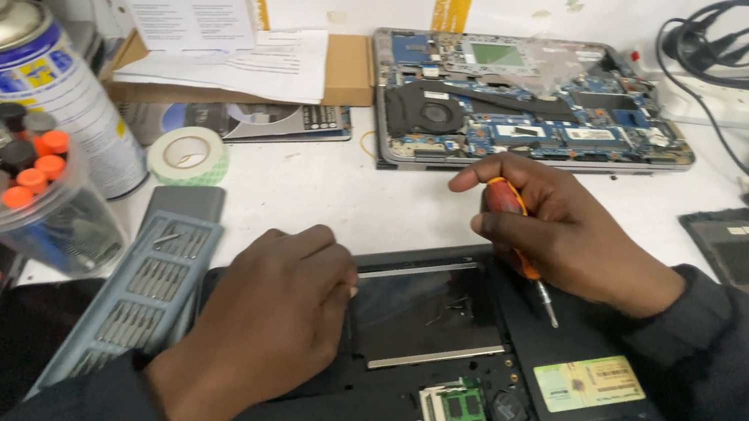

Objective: The person uses a screwdriver to remove screws from the back panel of a laptop. They then lift and remove the bottom cover and a metal shield, placing them on the table. Finally, they pick up a blue plastic card from the cluttered workspace.

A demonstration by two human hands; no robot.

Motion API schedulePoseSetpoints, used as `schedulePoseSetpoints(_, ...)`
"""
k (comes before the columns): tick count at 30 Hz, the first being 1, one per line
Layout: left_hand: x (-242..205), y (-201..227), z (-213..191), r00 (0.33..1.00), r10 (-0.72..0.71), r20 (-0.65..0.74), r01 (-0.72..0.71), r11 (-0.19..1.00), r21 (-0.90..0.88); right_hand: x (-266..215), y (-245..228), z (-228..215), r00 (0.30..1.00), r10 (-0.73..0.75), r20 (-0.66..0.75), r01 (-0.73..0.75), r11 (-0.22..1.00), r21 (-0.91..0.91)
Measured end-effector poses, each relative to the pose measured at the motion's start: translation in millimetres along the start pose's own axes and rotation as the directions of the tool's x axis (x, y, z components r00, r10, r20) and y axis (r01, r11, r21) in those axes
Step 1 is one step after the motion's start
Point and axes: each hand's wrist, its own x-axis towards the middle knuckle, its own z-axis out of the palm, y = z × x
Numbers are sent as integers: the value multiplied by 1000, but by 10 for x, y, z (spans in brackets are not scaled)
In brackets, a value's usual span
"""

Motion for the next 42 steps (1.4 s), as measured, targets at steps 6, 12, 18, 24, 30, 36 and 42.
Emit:
schedulePoseSetpoints(6,39,100,-106,993,63,-95,-59,997,48,-4,-31,3,998,-11,-60,10,1000,-8)
schedulePoseSetpoints(12,56,109,-168,996,-23,-81,22,1000,-19,18,31,-57,952,-117,-283,97,992,-83)
schedulePoseSetpoints(18,137,245,-344,986,1,-167,-11,998,-63,38,28,-97,935,-83,-344,65,996,-64)
schedulePoseSetpoints(24,343,637,-213,983,169,-71,-170,986,0,101,110,-89,914,-38,-403,54,998,28)
schedulePoseSetpoints(30,557,758,83,944,-122,307,61,977,202,92,143,-112,930,-80,-359,81,997,-13)
schedulePoseSetpoints(36,501,613,296,979,-68,192,41,989,144,89,124,-104,940,-90,-330,83,996,-36)
schedulePoseSetpoints(42,481,630,310,961,-62,270,10,982,188,71,97,-82,952,-69,-300,57,997,-48)
